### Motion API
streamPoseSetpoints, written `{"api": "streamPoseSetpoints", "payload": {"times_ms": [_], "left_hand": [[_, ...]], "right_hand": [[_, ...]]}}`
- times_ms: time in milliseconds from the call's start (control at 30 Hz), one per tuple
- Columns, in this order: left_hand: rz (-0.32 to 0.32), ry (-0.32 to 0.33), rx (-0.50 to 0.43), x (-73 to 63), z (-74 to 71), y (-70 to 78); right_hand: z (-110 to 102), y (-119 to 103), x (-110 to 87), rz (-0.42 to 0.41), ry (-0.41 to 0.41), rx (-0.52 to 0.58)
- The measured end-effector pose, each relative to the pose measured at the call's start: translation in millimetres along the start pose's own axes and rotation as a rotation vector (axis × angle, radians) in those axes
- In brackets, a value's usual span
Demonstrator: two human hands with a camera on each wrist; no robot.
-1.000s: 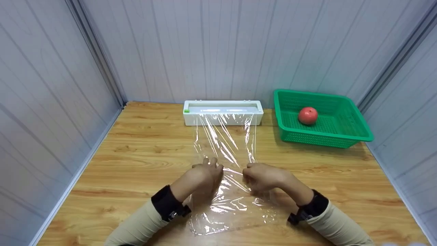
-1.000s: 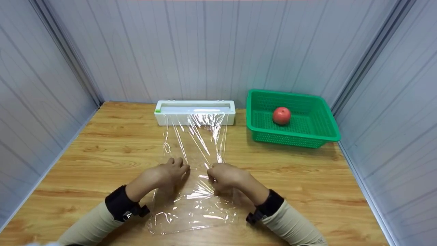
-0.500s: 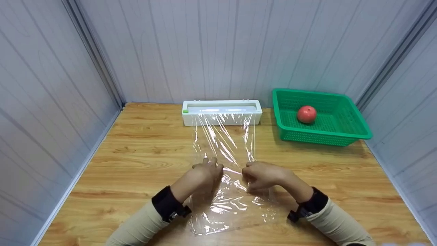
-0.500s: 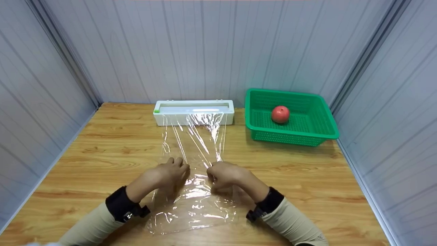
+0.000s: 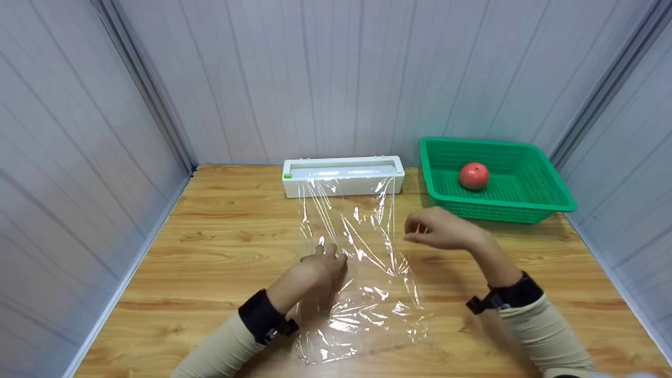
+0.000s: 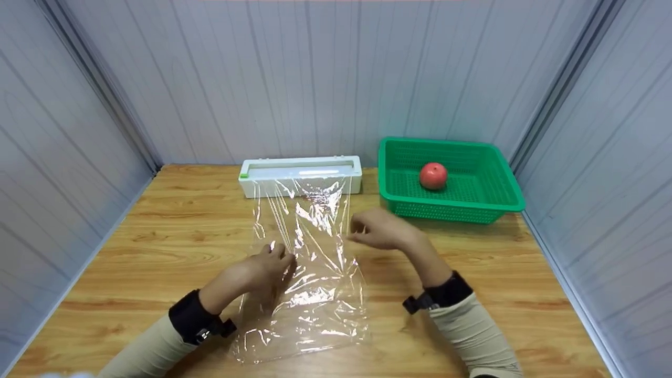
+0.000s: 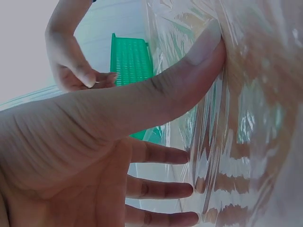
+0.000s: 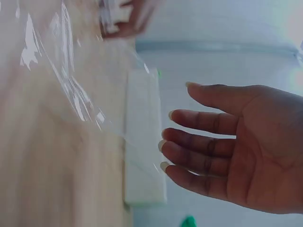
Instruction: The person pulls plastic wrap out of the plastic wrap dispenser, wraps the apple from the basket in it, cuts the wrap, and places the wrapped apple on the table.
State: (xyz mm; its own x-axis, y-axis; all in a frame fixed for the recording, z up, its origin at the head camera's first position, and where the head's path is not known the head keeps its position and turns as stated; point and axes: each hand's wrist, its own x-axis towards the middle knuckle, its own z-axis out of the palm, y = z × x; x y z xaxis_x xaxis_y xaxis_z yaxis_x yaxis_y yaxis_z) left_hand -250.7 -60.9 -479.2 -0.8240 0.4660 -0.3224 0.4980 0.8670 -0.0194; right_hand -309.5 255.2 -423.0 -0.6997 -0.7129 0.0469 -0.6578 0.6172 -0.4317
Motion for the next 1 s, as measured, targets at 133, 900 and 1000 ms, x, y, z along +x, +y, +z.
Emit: {"api": "streamPoseSetpoints", "payload": {"times_ms": [133,900,1000], "left_hand": [[0.012,-0.014,-0.040,0.9,-1.7,-0.6],[0.023,-0.035,-0.085,-3.5,4.8,-2.1],[0.029,-0.020,-0.071,-4.8,4.3,-1.6]], "right_hand": [[-29,16,-7.2,0.075,0.048,-0.010],[-111,125,-6.7,0.452,0.188,-0.076],[-109,140,-5.5,0.512,0.169,-0.090]]}}
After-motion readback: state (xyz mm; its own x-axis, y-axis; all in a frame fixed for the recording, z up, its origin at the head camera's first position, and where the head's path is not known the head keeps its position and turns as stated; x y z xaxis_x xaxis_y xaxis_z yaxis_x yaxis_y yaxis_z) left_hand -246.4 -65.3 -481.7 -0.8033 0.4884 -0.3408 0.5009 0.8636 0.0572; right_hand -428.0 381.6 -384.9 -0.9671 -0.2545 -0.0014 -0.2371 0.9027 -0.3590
